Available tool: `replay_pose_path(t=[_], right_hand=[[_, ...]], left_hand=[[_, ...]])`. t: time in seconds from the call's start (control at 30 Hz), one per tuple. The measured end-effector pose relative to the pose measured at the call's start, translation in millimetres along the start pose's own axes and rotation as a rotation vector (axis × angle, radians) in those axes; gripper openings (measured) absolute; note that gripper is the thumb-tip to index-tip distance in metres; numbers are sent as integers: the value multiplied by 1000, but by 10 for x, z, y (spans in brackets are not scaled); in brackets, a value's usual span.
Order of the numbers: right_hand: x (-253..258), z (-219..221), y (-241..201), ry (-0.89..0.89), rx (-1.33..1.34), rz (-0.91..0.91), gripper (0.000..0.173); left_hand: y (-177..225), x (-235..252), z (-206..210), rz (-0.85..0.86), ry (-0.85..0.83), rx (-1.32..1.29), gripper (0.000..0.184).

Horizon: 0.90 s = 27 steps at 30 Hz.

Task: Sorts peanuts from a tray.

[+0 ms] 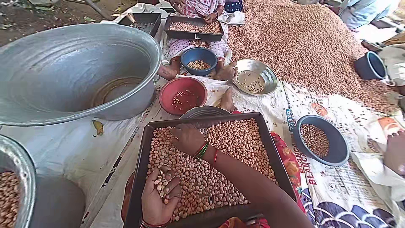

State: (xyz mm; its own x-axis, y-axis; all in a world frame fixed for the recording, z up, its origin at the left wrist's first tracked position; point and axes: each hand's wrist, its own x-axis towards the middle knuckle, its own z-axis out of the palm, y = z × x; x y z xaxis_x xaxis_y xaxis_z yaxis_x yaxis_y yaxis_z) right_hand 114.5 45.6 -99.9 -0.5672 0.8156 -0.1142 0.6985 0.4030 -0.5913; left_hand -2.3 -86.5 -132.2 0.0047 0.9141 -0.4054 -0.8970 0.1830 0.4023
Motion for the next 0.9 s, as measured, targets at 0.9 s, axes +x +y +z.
replay_pose_path(t=[0.9], right_hand=[[-1209,741,-9,-340,-55,-650,14]], left_hand=[[211,-104,-118,158,124,50,62]])
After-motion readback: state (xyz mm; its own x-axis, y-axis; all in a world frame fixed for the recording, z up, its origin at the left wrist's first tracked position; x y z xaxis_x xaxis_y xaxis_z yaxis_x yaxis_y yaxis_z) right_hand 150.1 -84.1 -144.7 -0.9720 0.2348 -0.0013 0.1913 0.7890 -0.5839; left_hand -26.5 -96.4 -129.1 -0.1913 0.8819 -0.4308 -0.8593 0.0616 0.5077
